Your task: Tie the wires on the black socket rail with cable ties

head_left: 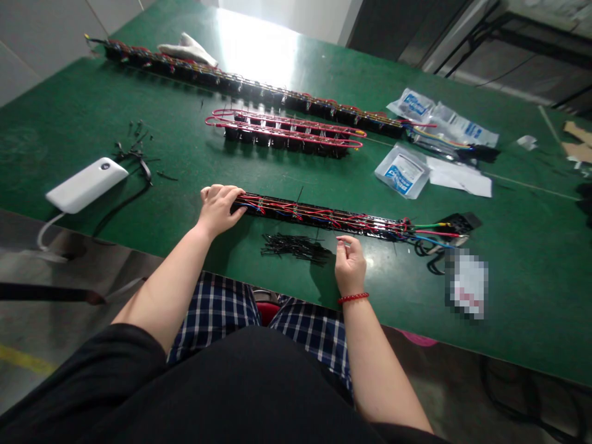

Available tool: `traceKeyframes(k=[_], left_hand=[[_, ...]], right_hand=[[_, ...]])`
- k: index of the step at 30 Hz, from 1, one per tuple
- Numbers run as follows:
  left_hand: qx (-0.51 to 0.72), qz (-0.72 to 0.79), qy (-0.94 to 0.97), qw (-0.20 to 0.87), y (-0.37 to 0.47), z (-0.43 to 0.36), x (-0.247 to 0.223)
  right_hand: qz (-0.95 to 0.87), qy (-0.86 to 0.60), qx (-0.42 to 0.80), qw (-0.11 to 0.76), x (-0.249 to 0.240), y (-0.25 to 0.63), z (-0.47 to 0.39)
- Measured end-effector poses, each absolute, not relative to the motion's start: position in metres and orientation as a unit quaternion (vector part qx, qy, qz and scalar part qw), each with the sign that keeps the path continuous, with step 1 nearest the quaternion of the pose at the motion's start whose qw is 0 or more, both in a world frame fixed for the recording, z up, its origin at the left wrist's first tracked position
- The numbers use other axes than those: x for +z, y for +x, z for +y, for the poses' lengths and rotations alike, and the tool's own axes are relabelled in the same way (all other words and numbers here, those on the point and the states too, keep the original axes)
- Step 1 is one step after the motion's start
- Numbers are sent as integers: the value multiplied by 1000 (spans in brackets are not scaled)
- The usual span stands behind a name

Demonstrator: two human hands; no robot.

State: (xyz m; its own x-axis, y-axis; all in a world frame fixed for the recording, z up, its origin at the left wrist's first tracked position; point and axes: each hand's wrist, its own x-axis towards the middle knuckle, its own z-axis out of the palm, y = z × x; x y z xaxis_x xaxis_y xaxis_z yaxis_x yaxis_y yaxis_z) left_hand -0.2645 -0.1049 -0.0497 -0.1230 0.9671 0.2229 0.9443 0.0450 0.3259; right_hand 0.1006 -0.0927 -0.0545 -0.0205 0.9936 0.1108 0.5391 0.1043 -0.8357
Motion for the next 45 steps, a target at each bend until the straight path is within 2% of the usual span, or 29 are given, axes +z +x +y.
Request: traceKeyframes(k=[18,28,34,37,41,45], left_hand=[[218,699,679,56,-213,-74,-53],[220,685,692,63,-207,-64,-55],[248,672,696,51,-208,-67,-55],[260,667,697,39,-209,-68,-55],[266,666,696,35,-209,-69,-56],[262,675,689,26,-208,-67,-56]], right_hand=[[-630,-581,340,388,-55,100,-92],[-667,-568,315,364,-53,97,-90],[-781,-538,112,295,-38,86,-57],[-820,-531,37,210,-28,81,-30],[-828,-545,3,128,-28,76,-5],[-825,-554,4,109,-35,76,2]])
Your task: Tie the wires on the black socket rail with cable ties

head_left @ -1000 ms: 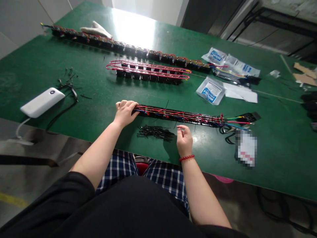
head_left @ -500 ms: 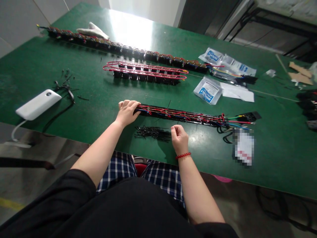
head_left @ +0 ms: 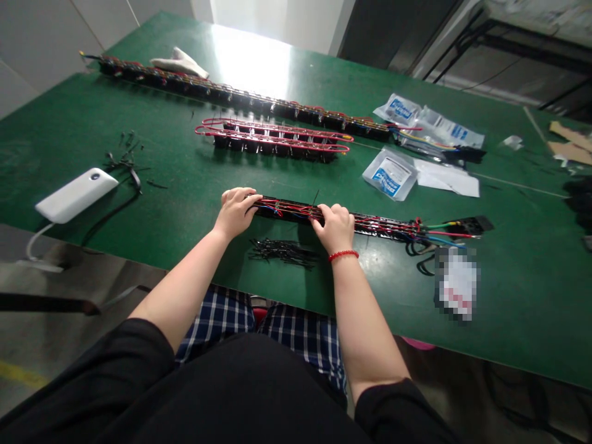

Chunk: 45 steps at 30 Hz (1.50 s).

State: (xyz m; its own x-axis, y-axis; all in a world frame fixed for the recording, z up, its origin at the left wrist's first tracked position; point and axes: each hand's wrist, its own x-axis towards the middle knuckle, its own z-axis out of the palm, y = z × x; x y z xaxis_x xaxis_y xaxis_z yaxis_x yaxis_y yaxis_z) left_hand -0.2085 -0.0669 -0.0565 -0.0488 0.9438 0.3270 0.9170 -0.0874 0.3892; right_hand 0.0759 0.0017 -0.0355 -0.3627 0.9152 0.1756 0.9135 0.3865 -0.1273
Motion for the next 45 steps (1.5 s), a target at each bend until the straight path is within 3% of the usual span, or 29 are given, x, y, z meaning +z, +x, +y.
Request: traceKeyframes(k=[21,31,45], left_hand=[[252,634,729,44,-207,-66,-61],[312,635,706,38,-213,-65,-69],[323,629,706,45,-216,-64,-70]], right_hand=[[-823,-553,-4,126,-49,112,1],[-822,-548,-21,153,-57,113,0],[-810,-486,58,322,-62,119,-11]])
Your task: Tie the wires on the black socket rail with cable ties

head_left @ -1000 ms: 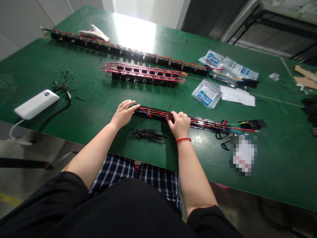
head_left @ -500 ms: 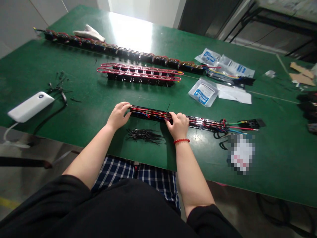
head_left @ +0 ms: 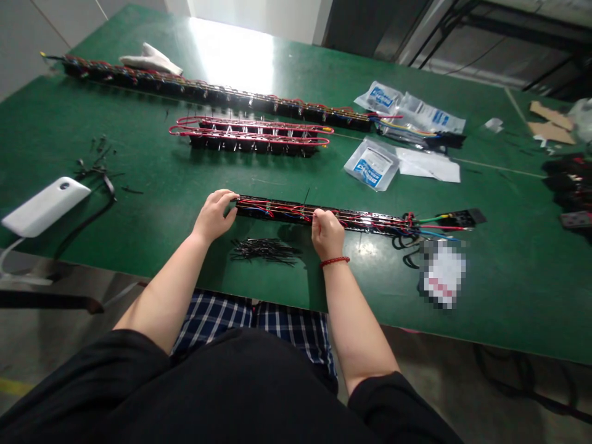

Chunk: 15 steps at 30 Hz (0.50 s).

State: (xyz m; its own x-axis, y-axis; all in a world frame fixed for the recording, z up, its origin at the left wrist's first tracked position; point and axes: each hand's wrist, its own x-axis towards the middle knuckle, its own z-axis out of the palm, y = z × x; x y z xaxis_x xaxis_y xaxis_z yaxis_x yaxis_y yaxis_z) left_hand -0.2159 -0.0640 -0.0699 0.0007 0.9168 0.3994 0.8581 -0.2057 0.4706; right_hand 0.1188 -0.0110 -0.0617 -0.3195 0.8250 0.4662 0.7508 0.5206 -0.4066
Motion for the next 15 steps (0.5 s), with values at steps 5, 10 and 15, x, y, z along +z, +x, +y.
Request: traceKeyframes(k=[5,10,15], left_hand=[[324,626,709,33,-217,-63,-71],[322,625,710,33,-217,-63,-72],[319,629,708,31,-218,-62,-74]], right_hand=[[-793,-492,135,334,-62,119,-23],[-794,-462,221,329,-61,118,-30],[-753,-469,279,368,-63,118,-34]])
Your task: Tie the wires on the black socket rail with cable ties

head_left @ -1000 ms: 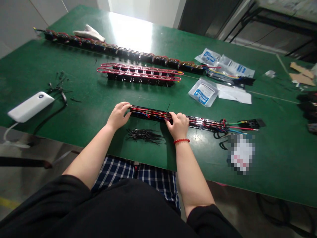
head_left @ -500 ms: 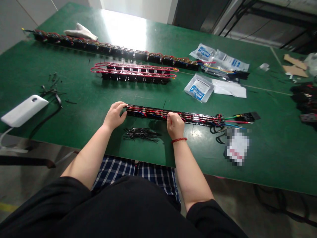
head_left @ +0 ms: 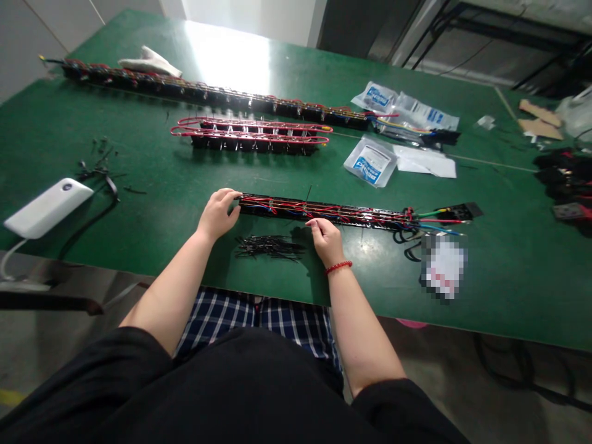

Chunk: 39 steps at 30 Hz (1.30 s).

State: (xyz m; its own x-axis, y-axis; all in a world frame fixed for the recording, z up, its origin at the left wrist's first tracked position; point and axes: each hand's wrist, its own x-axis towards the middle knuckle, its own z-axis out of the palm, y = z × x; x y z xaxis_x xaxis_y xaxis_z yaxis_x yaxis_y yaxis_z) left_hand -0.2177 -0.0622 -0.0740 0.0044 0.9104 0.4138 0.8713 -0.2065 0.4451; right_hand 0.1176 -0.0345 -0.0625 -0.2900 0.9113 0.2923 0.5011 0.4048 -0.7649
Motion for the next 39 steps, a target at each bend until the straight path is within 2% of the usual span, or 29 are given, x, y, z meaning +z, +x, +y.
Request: traceKeyframes(k=[9,24,31,39], left_hand=[[328,626,706,38,-217,-63,-73],[306,647,696,58,-213,-68,-64],[311,648,693,51,-211,-69,-63],[304,652,693,41,-210,-66,-62]], right_hand=[[-675,-526,350,382,-55,118,-49],[-646,-506,396,412,-63,122,-45],[-662,-494,415,382,-62,122,-47],[-669,-478,413,392,-65,125,-43]])
